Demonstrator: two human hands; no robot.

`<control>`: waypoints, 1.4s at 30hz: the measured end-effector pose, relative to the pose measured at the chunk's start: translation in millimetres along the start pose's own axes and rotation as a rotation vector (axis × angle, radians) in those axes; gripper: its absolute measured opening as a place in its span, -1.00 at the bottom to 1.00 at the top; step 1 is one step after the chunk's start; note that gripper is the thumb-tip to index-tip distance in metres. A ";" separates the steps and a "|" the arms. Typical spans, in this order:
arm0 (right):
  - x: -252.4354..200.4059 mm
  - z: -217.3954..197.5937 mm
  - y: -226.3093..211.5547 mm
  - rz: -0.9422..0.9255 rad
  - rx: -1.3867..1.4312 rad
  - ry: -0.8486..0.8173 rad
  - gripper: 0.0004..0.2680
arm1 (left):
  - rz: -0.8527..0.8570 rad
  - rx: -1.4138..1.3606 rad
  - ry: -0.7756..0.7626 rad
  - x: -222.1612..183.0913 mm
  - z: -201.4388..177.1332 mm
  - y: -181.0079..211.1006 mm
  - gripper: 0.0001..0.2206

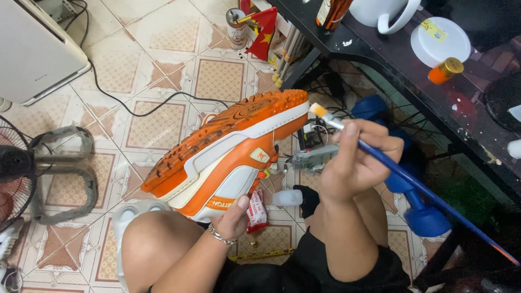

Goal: Using a small paintbrush to apply white paint to the midsole and heel area of an orange and white sneaker.

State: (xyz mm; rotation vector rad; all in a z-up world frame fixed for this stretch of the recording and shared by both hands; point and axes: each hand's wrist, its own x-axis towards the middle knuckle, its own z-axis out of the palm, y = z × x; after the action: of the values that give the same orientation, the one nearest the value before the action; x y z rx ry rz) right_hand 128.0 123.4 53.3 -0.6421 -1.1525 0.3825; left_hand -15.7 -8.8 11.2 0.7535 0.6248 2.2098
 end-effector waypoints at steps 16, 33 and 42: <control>-5.0 -5.4 -12.4 0.102 0.079 -0.179 -0.79 | -0.375 -0.257 -0.122 -33.4 -100.9 -12.6 -0.19; -1.1 -9.7 -4.0 0.253 0.062 -0.037 -0.80 | -0.308 -0.270 -0.122 -26.3 -104.2 -12.5 -0.21; 0.1 -10.1 -0.8 0.125 -0.019 -0.053 -0.79 | -0.215 -0.154 -0.031 -29.7 -116.9 -28.5 -0.37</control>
State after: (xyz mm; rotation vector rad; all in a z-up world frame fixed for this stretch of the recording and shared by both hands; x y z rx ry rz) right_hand 137.4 120.2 51.3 -0.7262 -1.1708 0.4974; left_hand -63.5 -37.1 -99.5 0.6112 0.4899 2.0190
